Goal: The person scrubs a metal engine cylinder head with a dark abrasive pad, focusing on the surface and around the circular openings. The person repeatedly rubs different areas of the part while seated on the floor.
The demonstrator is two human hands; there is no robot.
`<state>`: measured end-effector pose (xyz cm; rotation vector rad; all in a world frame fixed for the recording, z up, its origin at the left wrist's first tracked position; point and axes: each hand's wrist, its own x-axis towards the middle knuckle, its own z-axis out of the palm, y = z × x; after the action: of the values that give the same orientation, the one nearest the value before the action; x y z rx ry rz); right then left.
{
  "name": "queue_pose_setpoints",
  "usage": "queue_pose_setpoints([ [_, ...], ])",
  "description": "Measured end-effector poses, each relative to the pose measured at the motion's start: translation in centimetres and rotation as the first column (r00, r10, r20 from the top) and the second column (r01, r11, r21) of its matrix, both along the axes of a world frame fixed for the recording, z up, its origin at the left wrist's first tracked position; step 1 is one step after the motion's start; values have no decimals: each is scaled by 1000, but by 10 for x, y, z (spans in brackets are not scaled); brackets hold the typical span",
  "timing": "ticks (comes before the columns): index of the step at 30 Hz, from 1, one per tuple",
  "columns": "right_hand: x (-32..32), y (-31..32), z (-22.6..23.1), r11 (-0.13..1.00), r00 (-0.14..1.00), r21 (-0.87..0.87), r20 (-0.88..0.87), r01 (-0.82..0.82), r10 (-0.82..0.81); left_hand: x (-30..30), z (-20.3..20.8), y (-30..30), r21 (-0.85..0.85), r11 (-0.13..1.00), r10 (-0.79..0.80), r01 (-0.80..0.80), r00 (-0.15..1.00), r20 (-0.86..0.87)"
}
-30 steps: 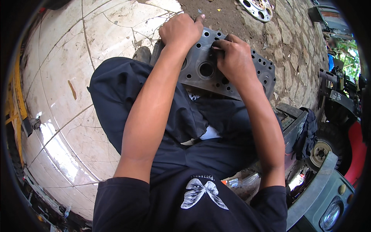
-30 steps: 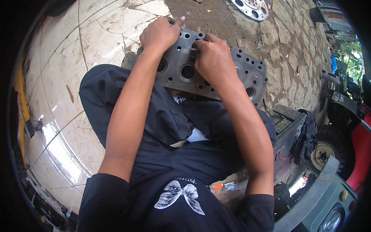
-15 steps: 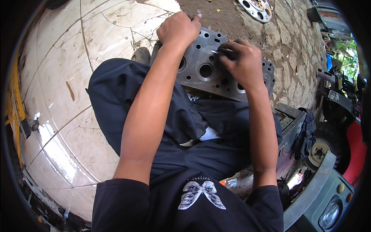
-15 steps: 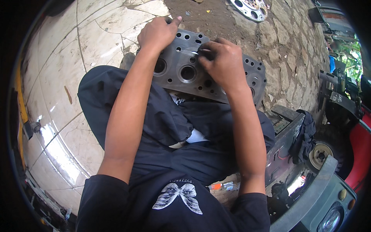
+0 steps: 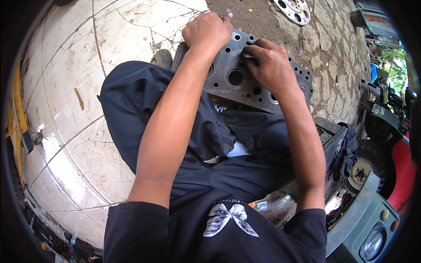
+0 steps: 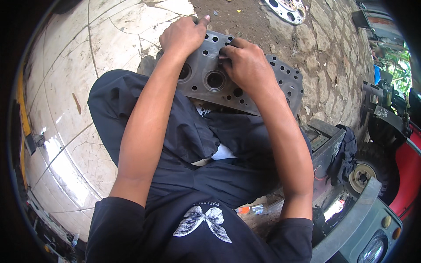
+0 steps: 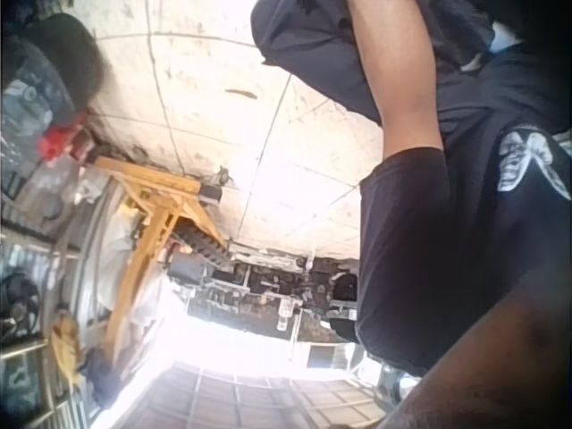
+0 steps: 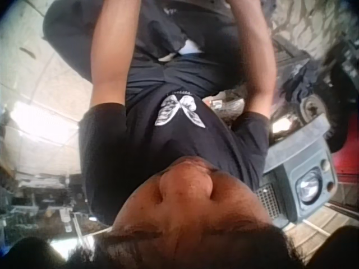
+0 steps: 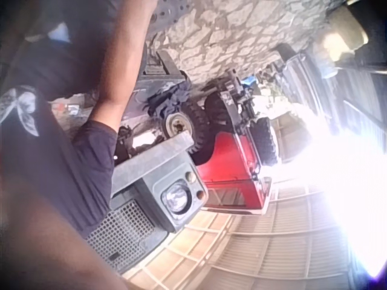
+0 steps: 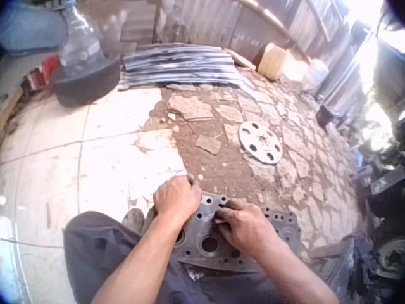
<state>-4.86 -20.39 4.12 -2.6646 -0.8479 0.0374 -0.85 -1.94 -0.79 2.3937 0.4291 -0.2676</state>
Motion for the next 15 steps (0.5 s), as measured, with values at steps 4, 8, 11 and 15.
queue_pose_setpoints([
  [4, 3, 0, -4, 993, 999, 108, -6, -51, 52, 0, 2, 1, -1, 1000, -1, 1, 1000, 5],
  [8, -16, 1, -7, 951, 991, 283, 16, 123, -133, -2, -8, 3, -17, 998, 64, -62, 992, 108],
  [11, -25, -14, -14, 903, 946, 308, 27, 300, -324, -3, -3, 1, -4, 1000, 31, -31, 995, 95],
  [15, -25, -15, -14, 934, 960, 244, 35, 261, -277, -1, -7, 2, 7, 999, 45, -46, 993, 106],
])
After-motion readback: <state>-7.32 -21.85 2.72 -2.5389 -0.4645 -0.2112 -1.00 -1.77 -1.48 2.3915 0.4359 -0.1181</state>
